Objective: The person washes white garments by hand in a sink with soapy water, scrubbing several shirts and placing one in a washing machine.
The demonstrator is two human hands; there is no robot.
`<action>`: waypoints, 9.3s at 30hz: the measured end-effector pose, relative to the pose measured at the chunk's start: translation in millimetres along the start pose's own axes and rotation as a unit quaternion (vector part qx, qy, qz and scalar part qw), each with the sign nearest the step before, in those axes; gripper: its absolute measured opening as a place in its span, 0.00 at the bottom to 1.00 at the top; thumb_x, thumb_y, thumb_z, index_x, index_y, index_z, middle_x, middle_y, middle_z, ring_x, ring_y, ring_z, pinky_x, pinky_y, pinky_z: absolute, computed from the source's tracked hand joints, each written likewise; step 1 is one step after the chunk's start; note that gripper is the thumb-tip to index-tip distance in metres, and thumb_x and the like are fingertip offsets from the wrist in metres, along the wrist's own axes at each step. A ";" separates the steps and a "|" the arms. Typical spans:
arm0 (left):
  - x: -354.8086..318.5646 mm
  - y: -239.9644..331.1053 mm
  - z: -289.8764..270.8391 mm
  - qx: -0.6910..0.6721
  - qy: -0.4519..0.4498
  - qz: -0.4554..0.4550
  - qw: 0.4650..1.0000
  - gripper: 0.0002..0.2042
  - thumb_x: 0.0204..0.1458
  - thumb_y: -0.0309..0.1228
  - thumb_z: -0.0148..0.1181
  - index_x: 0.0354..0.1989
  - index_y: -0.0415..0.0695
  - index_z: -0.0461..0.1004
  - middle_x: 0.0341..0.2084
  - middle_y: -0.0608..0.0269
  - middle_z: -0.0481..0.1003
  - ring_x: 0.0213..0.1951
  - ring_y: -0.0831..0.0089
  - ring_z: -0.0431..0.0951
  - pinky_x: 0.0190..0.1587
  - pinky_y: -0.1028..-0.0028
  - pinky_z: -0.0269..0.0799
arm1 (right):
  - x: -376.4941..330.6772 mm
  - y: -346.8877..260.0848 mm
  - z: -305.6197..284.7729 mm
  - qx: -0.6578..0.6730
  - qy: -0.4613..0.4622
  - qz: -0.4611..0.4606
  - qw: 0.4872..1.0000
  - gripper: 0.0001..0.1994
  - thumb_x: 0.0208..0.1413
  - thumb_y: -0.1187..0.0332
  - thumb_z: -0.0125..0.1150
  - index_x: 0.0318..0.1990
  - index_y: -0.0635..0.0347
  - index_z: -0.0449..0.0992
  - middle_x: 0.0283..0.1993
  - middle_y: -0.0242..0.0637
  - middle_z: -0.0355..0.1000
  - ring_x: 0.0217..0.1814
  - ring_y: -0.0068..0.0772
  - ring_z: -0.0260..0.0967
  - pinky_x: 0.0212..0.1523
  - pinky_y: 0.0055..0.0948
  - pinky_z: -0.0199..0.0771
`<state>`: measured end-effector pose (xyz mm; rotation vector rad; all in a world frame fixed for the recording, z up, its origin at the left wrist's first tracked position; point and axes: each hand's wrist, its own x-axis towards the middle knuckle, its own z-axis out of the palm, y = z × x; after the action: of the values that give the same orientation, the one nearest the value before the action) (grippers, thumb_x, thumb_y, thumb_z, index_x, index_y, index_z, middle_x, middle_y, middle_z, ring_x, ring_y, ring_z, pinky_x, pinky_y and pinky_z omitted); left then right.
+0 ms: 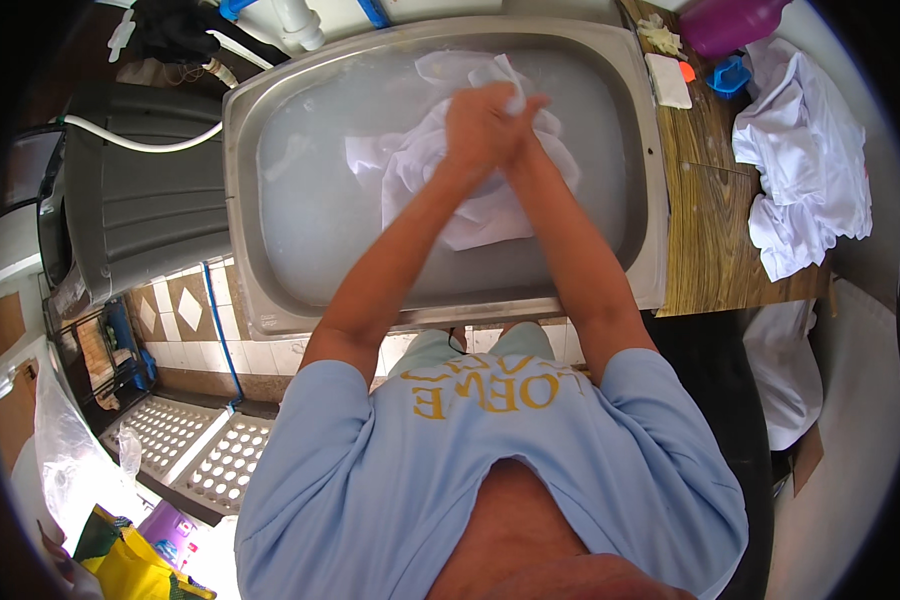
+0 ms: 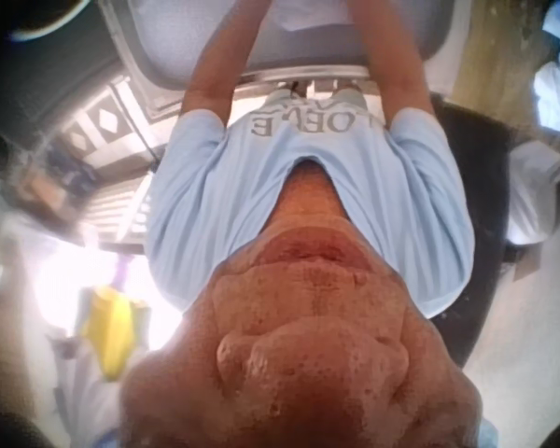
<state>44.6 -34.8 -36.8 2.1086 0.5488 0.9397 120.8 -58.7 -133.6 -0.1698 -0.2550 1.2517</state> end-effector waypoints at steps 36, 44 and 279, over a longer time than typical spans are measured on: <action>19.0 -30.3 -68.2 -0.258 0.013 -0.239 0.936 0.17 0.50 0.40 0.62 0.18 0.41 0.71 0.15 0.76 0.66 0.20 0.87 0.61 0.21 0.81 0.59 | -7.4 -17.4 91.1 -0.187 0.223 -0.035 0.956 0.17 0.52 0.61 0.57 0.44 0.62 0.66 0.42 0.35 0.68 0.43 0.28 0.65 0.44 0.28 0.69; 3.0 -49.2 -94.8 -0.063 -0.029 -0.120 0.990 0.08 0.48 0.34 0.63 0.28 0.42 0.74 0.22 0.72 0.70 0.24 0.85 0.66 0.25 0.82 0.62 | -6.3 -28.1 98.5 -0.311 0.176 -0.097 0.929 0.15 0.50 0.72 0.56 0.46 0.61 0.64 0.42 0.34 0.69 0.43 0.29 0.67 0.47 0.28 0.69; -132.4 -177.2 -123.5 0.460 -0.412 -0.234 0.751 0.23 0.61 0.34 0.31 0.65 0.44 0.51 0.65 0.52 0.49 0.66 0.59 0.47 0.67 0.64 0.40 | -41.9 -48.9 195.3 -0.307 0.196 -0.034 0.931 0.17 0.51 0.68 0.55 0.47 0.68 0.69 0.46 0.44 0.71 0.49 0.40 0.69 0.53 0.38 0.67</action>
<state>-148.4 49.9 -177.5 2.6729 1.1043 -0.7491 98.1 -115.9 62.6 -0.9338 -0.2962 1.0084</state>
